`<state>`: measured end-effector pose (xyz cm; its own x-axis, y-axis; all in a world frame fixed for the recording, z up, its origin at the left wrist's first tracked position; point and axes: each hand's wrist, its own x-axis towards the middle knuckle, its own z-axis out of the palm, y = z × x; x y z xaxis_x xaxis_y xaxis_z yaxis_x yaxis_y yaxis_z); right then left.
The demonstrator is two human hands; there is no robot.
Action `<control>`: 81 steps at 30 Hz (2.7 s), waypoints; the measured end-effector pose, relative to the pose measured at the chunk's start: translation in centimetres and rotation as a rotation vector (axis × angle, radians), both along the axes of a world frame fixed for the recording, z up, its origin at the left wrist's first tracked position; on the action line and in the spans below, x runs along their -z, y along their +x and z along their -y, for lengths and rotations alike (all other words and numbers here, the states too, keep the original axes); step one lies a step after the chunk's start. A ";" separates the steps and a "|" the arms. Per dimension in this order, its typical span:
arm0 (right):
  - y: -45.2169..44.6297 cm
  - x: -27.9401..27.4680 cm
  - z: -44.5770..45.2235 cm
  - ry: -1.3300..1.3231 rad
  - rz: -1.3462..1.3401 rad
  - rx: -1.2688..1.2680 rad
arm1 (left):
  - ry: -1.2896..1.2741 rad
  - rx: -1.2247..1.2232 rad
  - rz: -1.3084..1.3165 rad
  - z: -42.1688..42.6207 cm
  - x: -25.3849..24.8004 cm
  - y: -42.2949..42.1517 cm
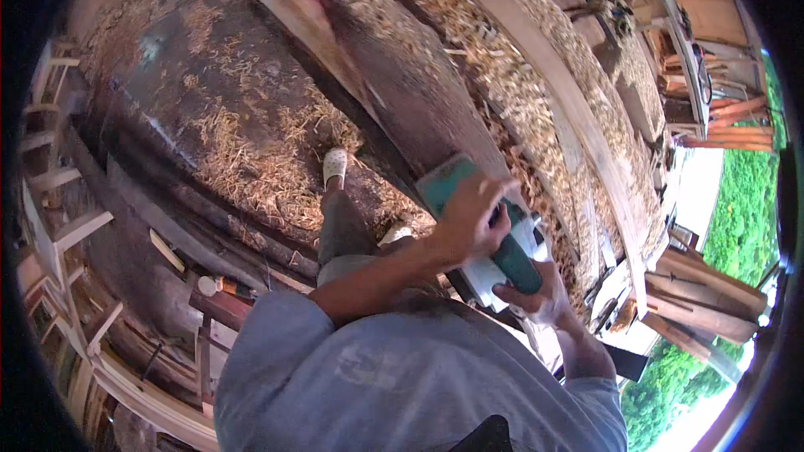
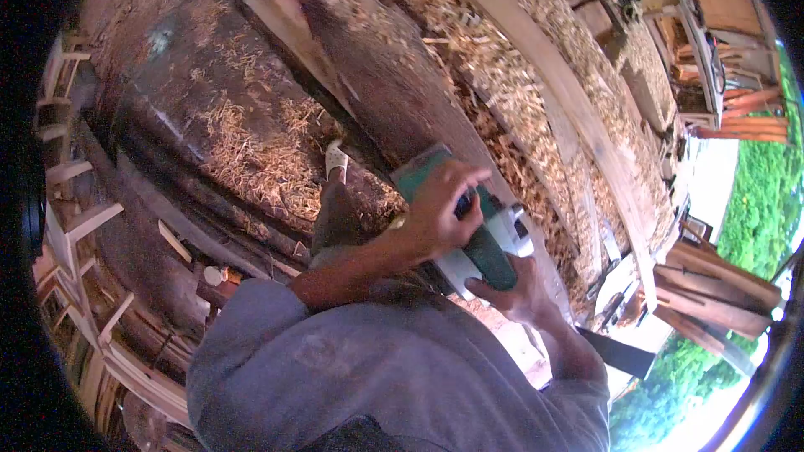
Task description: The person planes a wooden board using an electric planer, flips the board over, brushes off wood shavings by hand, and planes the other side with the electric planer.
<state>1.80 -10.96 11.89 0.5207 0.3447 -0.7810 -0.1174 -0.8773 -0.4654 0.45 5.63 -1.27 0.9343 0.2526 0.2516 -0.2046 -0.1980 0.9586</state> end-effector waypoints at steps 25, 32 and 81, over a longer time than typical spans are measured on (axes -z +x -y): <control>17.7 7.6 -41.5 0.457 1.031 -0.915 | 0.355 -0.225 0.108 -46.8 0.8 15.8; 4.3 2.7 -11.4 0.298 0.402 -0.350 | 0.308 -0.189 0.027 -13.9 0.3 3.5; 10.0 0.9 -23.2 0.296 0.083 -0.165 | 0.248 -0.454 0.093 -21.2 -1.3 3.1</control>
<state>11.82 12.27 10.95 0.4967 0.6345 -0.5922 0.0632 -0.7069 -0.7045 3.56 26.78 0.06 0.7155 0.5490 0.4320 -0.1275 -0.5053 0.8534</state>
